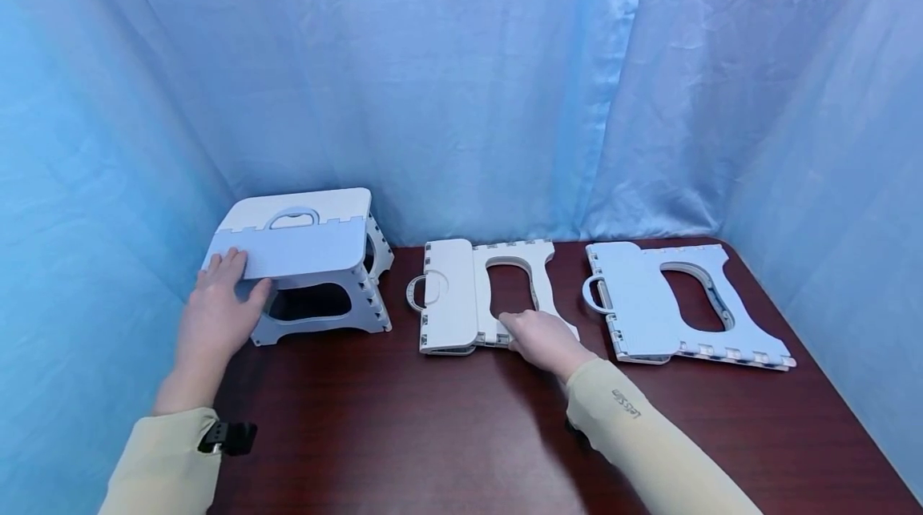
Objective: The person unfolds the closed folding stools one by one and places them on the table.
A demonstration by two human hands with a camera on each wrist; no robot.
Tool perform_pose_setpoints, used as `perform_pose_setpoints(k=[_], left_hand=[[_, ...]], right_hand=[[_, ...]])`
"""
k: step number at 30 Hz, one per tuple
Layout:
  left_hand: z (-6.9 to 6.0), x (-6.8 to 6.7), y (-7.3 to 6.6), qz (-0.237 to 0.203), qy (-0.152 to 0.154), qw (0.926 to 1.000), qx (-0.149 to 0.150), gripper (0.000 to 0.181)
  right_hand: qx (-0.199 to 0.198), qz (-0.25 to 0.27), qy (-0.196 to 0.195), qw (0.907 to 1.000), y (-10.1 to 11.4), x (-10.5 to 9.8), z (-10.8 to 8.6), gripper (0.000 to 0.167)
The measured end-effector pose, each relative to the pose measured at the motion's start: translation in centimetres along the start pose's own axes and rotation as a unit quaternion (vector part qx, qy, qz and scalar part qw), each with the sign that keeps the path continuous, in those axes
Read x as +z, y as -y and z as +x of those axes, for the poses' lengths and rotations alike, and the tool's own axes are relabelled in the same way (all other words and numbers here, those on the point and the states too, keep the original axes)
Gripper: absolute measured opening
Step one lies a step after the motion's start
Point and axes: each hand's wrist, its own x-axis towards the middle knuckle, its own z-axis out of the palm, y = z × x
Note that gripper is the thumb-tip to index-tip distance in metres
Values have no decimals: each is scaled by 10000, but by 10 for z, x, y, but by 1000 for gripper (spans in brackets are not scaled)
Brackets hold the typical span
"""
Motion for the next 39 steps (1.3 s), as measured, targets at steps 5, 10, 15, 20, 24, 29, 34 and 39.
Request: perform_pose_setpoints(k=[5, 10, 15, 20, 24, 29, 34, 39], left_hand=[[-9, 4, -4, -182, -575, 9978, 263, 54], [-17, 6, -20, -311, -1173, 9907, 610, 45], [-23, 9, -41, -363, -1576, 9789, 1249, 38], [-27, 17, -63, -452, -1836, 9618, 1980, 36], [-30, 24, -79, -538, -1645, 9603, 2186, 35], [-32, 38, -98, -641, -1275, 9628, 2295, 35], [-32, 56, -114, -653, -952, 9643, 2382, 38], [-30, 72, -129, -782, -566, 9714, 2171, 37]], right_hand=[[37, 80, 1, 10000, 2, -2, 1, 30], [91, 48, 97, 9999, 2, -3, 3, 29], [137, 9, 161, 9998, 2, -2, 4, 28], [133, -37, 213, 9997, 3, -3, 5, 28], [112, -46, 220, 9997, 3, -3, 6, 28], [102, -20, 220, 9997, 4, -4, 6, 28], [88, -16, 195, 9998, 5, -5, 6, 28], [147, 7, 242, 9996, 6, -6, 6, 27]])
